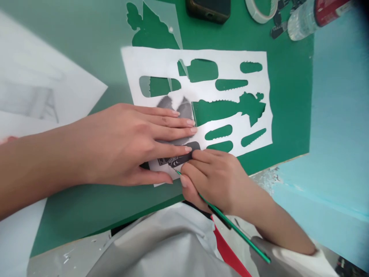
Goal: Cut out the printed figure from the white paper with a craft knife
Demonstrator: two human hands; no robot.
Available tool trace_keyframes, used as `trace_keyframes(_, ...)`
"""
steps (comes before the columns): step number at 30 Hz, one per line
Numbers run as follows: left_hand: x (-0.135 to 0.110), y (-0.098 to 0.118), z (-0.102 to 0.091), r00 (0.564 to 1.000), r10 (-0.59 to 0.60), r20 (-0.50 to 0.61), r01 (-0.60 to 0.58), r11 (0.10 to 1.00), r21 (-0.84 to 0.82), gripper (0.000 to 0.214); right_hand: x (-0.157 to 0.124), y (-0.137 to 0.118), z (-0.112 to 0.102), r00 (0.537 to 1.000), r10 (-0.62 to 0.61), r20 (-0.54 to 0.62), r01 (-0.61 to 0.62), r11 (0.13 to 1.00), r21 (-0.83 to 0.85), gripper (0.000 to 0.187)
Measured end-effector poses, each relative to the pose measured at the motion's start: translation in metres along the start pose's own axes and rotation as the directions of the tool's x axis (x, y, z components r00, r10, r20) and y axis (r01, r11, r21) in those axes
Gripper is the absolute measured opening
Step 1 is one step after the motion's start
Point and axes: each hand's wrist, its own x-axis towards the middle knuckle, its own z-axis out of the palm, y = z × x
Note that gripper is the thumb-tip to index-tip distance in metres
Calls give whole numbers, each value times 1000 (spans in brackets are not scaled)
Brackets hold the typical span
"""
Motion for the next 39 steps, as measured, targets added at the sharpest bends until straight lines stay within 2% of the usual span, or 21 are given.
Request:
trace_keyframes(4, 1, 0, 1, 1000, -9, -14, 9, 1000, -9, 46, 0, 13, 1, 997, -74, -12, 75, 997, 5, 40)
trace_keyframes(11, 0, 1, -1, 1000, -17, -6, 17, 1000, -3, 45, -1, 8, 5, 998, -61, -34, 61, 998, -8, 40)
trace_keyframes(17, 0, -4, 4, 998, 66, -17, -65, 996, 60, 51, -2, 8, 5, 998, -58, -30, 58, 998, 8, 39)
trace_keyframes(20, 0, -5, 4, 998, 58, -18, -57, 997, 48, 51, -2, 9, 5, 997, -65, -32, 65, 998, 0, 39)
trace_keyframes(29, 0, -4, 3, 999, 38, -5, -38, 999, 15, 51, 5, 23, -4, 983, -178, 52, 180, 983, -33, 45)
trace_keyframes(39, 0, -3, 2, 999, 28, -25, -28, 1000, -5, 48, 5, 29, -3, 970, -236, 59, 239, 968, -69, 45)
